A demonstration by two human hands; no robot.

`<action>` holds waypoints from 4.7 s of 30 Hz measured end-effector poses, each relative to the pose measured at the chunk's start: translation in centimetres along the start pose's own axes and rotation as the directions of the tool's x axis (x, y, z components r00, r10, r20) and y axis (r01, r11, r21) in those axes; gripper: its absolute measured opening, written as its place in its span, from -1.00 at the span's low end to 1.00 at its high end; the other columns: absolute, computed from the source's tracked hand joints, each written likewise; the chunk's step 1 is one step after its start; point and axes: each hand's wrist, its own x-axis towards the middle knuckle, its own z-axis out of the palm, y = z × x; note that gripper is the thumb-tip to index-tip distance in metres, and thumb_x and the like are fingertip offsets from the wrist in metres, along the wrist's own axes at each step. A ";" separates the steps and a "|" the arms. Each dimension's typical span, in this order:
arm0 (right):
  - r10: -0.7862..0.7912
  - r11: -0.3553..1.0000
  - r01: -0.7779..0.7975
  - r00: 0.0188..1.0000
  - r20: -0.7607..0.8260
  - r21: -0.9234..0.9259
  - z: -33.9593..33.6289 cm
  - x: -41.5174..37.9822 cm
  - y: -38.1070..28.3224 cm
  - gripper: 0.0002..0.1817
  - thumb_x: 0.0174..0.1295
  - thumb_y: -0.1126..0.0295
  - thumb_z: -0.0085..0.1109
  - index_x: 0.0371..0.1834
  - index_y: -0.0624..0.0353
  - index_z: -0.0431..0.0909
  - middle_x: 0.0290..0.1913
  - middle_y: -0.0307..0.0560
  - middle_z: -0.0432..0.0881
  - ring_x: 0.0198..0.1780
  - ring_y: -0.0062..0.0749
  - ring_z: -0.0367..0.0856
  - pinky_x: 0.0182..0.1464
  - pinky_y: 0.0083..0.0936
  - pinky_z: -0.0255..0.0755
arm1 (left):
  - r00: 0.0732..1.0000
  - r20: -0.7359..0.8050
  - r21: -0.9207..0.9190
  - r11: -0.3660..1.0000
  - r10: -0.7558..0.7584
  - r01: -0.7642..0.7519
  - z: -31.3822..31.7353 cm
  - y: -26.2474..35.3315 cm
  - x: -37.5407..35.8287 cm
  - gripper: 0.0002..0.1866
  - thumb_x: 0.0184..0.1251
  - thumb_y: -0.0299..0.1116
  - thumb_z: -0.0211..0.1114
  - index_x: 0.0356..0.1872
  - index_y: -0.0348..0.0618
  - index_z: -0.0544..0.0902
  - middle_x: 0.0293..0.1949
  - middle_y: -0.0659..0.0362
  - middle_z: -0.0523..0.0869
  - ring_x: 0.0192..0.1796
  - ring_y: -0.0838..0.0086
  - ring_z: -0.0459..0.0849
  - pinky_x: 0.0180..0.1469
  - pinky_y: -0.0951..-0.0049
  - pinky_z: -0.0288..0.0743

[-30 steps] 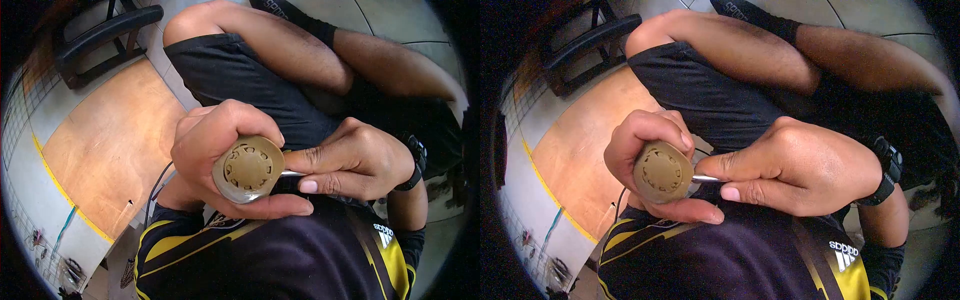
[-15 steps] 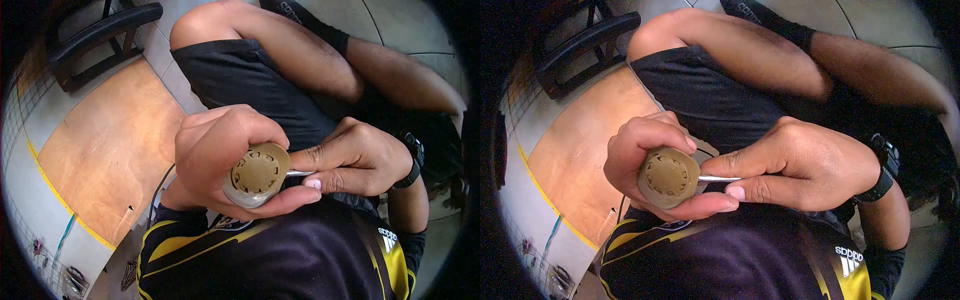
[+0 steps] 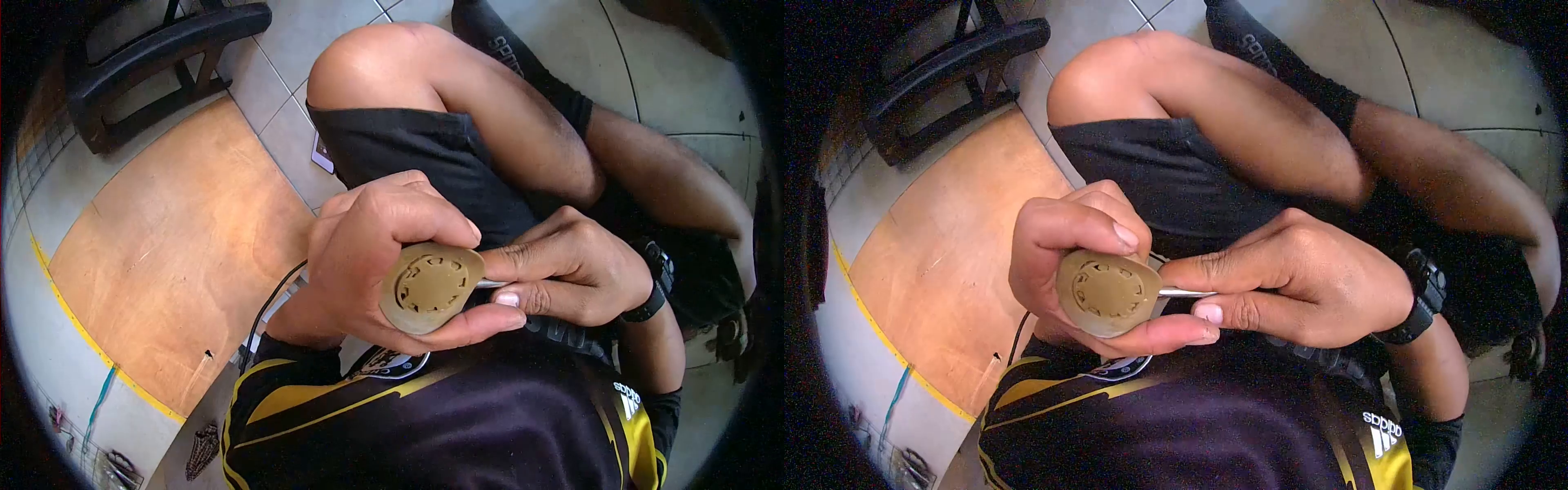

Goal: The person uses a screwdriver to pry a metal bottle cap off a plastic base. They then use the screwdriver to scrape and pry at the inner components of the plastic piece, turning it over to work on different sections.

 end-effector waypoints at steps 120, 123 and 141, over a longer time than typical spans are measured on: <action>0.178 0.874 0.013 0.921 -0.346 0.485 6.6 -5.8 -0.4 -0.33 0.51 0.33 0.09 0.57 0.24 0.03 -0.19 -0.13 0.60 -0.40 -0.60 0.53 -0.40 -0.66 0.39 | 0.987 0.003 0.059 0.985 -0.160 0.159 3.3 3.6 1.2 -0.19 -0.27 -0.38 0.75 0.09 -0.44 0.52 -0.23 0.04 0.67 -0.17 0.48 0.65 -0.10 0.52 0.53; 0.172 0.932 -0.056 0.939 -0.298 0.359 6.1 -6.2 -0.5 -0.36 0.54 0.32 0.08 0.56 0.25 0.06 -0.30 -0.19 0.60 -0.43 -0.64 0.51 -0.41 -0.67 0.35 | 0.986 0.136 0.112 0.991 -0.094 0.079 2.2 3.6 1.4 -0.29 -0.30 -0.33 0.73 -0.04 -0.43 0.61 -0.19 0.07 0.67 -0.21 0.49 0.64 -0.15 0.54 0.49; 0.117 0.987 -0.083 0.956 -0.267 0.138 6.1 -5.9 -1.5 -0.69 0.53 0.38 0.09 0.24 0.28 0.46 -0.38 0.02 0.66 -0.35 -0.34 0.75 -0.27 -0.49 0.50 | 0.991 0.134 0.164 0.986 0.007 -0.029 3.0 3.3 1.8 -0.65 -0.21 -0.41 0.53 -0.34 -0.29 0.64 -0.41 0.09 0.68 -0.44 0.44 0.59 -0.39 0.50 0.40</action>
